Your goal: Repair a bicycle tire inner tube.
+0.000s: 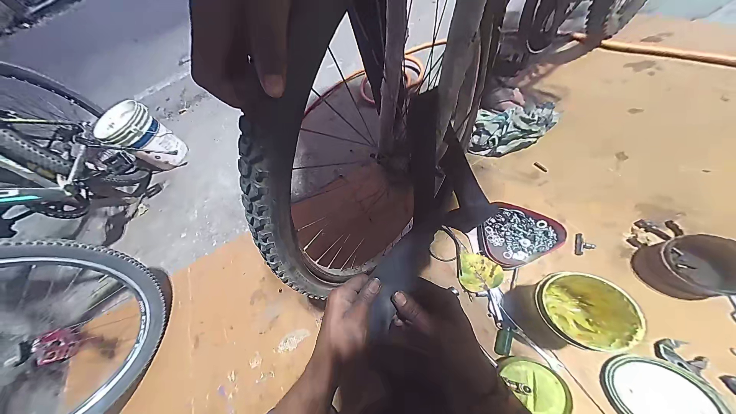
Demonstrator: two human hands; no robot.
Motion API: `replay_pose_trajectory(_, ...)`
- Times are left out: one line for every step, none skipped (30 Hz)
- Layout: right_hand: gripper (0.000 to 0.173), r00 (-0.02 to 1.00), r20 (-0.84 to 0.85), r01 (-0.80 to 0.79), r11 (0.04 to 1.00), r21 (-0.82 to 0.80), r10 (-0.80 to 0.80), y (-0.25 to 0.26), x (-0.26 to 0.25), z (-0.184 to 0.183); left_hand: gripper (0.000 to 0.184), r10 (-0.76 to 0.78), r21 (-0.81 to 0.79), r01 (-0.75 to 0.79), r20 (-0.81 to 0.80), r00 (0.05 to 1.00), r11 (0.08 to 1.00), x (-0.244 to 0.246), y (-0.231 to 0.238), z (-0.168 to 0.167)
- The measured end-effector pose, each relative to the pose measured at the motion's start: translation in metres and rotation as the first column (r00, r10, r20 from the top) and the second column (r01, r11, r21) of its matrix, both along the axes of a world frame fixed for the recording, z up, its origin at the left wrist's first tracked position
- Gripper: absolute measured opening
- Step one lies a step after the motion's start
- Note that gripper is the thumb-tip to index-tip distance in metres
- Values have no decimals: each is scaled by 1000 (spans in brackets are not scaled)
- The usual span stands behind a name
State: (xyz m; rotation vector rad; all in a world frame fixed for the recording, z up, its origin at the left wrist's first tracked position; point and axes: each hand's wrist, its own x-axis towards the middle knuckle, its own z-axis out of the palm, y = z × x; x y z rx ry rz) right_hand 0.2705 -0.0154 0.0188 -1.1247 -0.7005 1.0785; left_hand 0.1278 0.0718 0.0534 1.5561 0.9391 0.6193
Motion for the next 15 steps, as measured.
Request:
replay_pose_trajectory(15,1000,18,-7,1000,22,7,2,0,0,31,7,-85,-3,43,999,996,0,1,0)
replay_pose_trajectory(16,999,32,-18,999,44,17,4,0,0,31,8,-142,2,74,997,990,0,2,0)
replay_pose_trajectory(17,998,52,-26,998,53,23,5,0,-1,31,-1,-168,16,89,996,986,0,3,0)
replay_pose_trajectory(18,996,81,-28,998,52,24,4,0,-1,31,-16,-170,30,83,996,985,-1,2,1)
replay_pose_trajectory(19,994,109,-27,998,51,21,3,0,-2,29,-29,-156,38,60,998,987,-1,1,2)
replay_pose_trajectory(19,991,135,-23,998,56,15,2,0,-3,27,-39,-136,43,31,999,990,0,1,3)
replay_pose_trajectory(19,988,152,-22,998,65,12,2,1,-4,27,-56,-122,57,9,998,991,-1,2,4)
replay_pose_trajectory(18,986,167,-25,997,70,13,0,2,-5,27,-71,-109,69,-7,997,992,-1,2,4)
replay_pose_trajectory(18,985,173,-29,998,64,17,-1,2,-7,27,-80,-98,77,-23,997,992,-2,2,3)
replay_pose_trajectory(16,985,168,-37,998,58,27,-2,2,-7,28,-85,-94,82,-34,996,992,-3,2,2)
replay_pose_trajectory(16,989,143,-51,997,57,43,-4,3,-8,27,-89,-97,86,-33,995,992,-3,2,1)
replay_pose_trajectory(17,993,99,-67,996,55,61,-5,4,-9,28,-98,-103,97,-11,995,990,-3,2,0)
replay_pose_trajectory(18,995,60,-85,995,59,82,-6,4,-11,28,-104,-118,106,27,994,987,-4,1,-1)
replay_pose_trajectory(19,994,14,-105,991,77,104,-8,5,-12,29,-106,-137,114,70,992,984,-4,0,-3)
replay_pose_trajectory(20,991,-38,-122,987,101,126,-9,5,-14,29,-104,-156,122,121,987,980,-4,-2,-5)
